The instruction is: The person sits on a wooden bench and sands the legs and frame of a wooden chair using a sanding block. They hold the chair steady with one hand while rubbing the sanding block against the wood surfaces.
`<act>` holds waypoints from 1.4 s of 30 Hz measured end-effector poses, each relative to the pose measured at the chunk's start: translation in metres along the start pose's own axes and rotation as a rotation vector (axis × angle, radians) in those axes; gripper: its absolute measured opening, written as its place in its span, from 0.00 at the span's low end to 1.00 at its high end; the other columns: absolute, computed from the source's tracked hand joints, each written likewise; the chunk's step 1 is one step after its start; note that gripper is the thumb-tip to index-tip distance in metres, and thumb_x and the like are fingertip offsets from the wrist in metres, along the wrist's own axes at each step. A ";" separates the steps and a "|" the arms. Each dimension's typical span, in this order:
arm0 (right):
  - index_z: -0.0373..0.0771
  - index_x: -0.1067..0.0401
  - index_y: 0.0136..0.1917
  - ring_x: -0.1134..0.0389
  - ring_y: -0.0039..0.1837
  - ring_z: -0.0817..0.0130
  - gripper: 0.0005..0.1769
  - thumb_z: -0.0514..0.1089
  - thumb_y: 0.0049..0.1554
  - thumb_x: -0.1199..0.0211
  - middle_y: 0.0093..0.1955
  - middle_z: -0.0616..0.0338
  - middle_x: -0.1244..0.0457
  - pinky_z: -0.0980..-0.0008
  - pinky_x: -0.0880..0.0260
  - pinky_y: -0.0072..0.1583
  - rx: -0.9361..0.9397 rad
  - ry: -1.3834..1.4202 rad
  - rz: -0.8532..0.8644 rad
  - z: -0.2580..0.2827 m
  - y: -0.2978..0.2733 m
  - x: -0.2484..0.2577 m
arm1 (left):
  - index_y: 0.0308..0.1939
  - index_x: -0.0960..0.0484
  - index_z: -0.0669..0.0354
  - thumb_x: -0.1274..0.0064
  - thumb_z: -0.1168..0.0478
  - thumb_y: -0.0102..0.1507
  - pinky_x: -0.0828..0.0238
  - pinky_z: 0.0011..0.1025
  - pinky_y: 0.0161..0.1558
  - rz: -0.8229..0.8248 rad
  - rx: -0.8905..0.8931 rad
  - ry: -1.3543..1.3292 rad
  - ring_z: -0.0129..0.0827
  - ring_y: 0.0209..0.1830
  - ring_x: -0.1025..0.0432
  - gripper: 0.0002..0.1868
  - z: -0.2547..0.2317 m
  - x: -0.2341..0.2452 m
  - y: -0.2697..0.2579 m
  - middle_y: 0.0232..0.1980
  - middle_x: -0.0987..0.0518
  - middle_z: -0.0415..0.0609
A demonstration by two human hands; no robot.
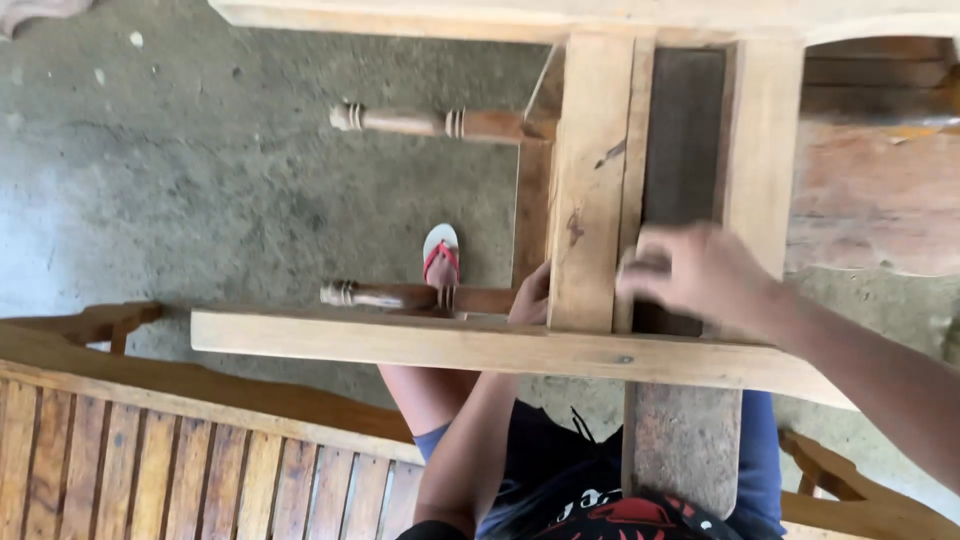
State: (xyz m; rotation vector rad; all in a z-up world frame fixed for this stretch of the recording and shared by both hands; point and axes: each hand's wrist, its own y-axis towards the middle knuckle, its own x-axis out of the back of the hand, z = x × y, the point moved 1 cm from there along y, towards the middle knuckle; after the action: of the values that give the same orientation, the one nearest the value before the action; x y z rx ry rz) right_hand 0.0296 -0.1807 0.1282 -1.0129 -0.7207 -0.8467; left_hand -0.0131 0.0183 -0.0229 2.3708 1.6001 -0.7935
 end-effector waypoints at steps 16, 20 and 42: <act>0.45 0.34 0.37 0.32 0.32 0.52 0.25 0.64 0.47 0.28 0.25 0.53 0.40 0.62 0.33 0.42 -0.076 0.100 -0.185 -0.018 0.003 -0.011 | 0.59 0.26 0.69 0.41 0.71 0.59 0.30 0.51 0.55 0.038 0.029 0.058 0.52 0.51 0.28 0.23 -0.013 -0.004 0.003 0.51 0.22 0.65; 0.48 0.31 0.35 0.28 0.35 0.55 0.24 0.68 0.45 0.28 0.25 0.59 0.34 0.61 0.30 0.44 -0.070 0.052 0.027 0.010 -0.015 -0.014 | 0.56 0.25 0.70 0.44 0.71 0.59 0.29 0.49 0.55 -0.015 0.085 0.030 0.51 0.51 0.29 0.21 -0.027 -0.005 0.001 0.51 0.23 0.62; 0.48 0.32 0.31 0.30 0.30 0.62 0.23 0.65 0.46 0.28 0.23 0.65 0.35 0.67 0.34 0.40 -0.033 0.053 0.072 0.003 -0.031 -0.025 | 0.67 0.30 0.66 0.40 0.70 0.60 0.31 0.47 0.62 0.104 0.015 0.077 0.52 0.61 0.32 0.31 0.012 0.015 0.004 0.61 0.31 0.63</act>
State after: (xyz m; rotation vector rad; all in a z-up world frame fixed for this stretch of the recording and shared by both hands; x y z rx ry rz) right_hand -0.0103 -0.1801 0.1215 -1.0360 -0.6236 -0.8220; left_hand -0.0091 0.0234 -0.0414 2.5008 1.4889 -0.7045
